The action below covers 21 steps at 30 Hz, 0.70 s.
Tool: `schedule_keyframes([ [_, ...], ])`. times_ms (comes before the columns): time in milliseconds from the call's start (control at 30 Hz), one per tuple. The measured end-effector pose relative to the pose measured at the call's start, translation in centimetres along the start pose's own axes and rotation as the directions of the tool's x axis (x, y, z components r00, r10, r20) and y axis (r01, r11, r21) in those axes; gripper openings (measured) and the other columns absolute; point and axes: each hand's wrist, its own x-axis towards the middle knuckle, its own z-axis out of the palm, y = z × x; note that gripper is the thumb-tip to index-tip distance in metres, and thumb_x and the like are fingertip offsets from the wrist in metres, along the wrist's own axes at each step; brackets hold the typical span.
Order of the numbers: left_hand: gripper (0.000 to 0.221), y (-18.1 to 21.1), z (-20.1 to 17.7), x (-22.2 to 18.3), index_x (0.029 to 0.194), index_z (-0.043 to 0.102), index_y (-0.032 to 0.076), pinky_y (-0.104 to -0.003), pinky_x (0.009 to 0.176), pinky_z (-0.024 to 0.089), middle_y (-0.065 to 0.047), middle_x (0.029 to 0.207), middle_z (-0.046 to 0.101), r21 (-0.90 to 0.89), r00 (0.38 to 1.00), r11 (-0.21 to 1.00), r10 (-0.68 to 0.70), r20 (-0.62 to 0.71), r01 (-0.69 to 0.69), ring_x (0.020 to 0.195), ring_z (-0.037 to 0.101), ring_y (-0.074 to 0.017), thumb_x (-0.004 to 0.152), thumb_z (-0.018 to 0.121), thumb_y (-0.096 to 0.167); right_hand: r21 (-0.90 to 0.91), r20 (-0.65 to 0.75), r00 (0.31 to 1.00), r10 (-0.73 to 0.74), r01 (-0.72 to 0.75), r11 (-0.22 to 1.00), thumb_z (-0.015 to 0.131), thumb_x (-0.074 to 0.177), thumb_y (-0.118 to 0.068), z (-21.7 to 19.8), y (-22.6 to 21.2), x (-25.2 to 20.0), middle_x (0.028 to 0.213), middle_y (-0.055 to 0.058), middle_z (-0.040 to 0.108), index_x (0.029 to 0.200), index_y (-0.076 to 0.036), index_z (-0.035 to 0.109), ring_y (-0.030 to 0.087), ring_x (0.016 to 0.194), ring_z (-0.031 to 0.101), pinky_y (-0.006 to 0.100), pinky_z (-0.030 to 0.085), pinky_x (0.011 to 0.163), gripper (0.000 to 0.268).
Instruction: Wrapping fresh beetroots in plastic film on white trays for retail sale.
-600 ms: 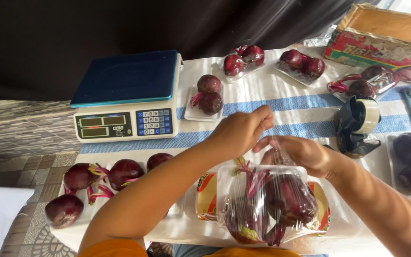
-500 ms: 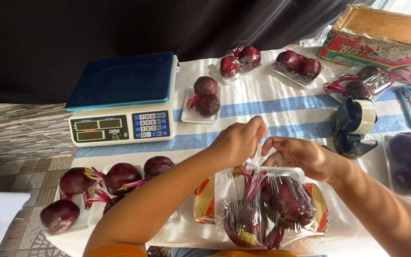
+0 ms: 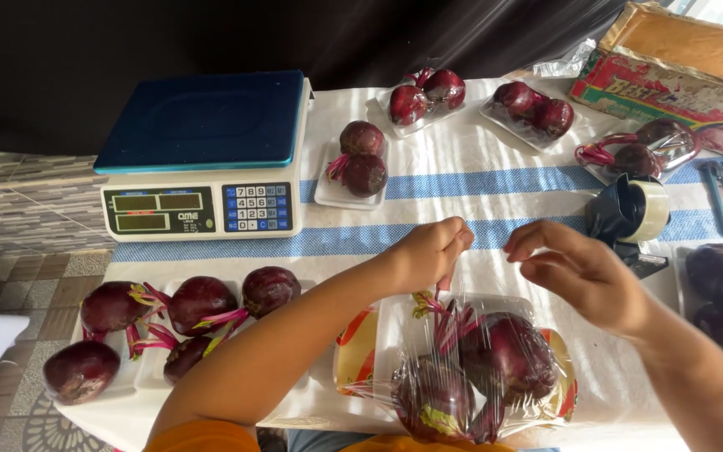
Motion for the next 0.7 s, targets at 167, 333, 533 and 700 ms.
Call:
schedule_keyframes([
  [167,0.032,1.0,-0.2,-0.7,0.121,0.054,0.007,-0.039,0.083,0.05,-0.01,0.065,0.064,-0.022,0.998,0.998,-0.054,0.04,0.055,0.073,0.063,-0.0236,0.109,0.03,0.025,-0.337,0.294,0.901,-0.32,0.411,0.847,0.066,0.091,-0.024,0.0,-5.5,2.2,0.101,0.004,0.069,0.102,-0.014,0.077,0.02,0.098,0.061,0.037,0.048,0.092,0.019],
  [333,0.033,0.5,-0.1,-0.3,0.122,0.053,0.007,-0.041,0.08,0.051,-0.006,0.061,0.056,-0.074,0.999,0.997,-0.037,0.026,0.039,0.068,0.066,-0.023,0.11,0.032,0.028,-0.572,0.461,0.887,-0.04,0.331,0.751,0.075,0.082,-0.038,0.5,-6.2,3.3,0.105,0.002,0.066,0.105,-0.022,0.08,0.023,0.098,0.062,0.043,0.045,0.092,0.028],
  [533,0.032,1.3,-0.2,-0.9,0.116,0.053,0.01,-0.041,0.082,0.05,-0.011,0.064,0.063,-0.034,0.999,0.999,-0.035,0.027,0.036,0.071,0.064,-0.0251,0.11,0.031,0.033,-0.741,0.423,0.904,-0.057,0.382,0.552,0.085,0.073,-0.034,1.4,-6.1,2.6,0.1,0.005,0.065,0.096,-0.022,0.077,0.03,0.085,0.059,0.044,0.049,0.081,0.028],
  [700,0.035,1.2,-0.2,-0.8,0.12,0.054,0.009,-0.04,0.076,0.049,-0.012,0.066,0.066,-0.008,0.999,0.999,-0.035,0.028,0.036,0.067,0.063,-0.0242,0.109,0.033,0.035,-0.809,0.405,0.906,-0.123,0.418,0.413,0.078,0.08,-0.038,1.9,-6.1,1.8,0.103,0.001,0.064,0.088,-0.025,0.073,0.028,0.089,0.056,0.045,0.048,0.073,0.016],
])
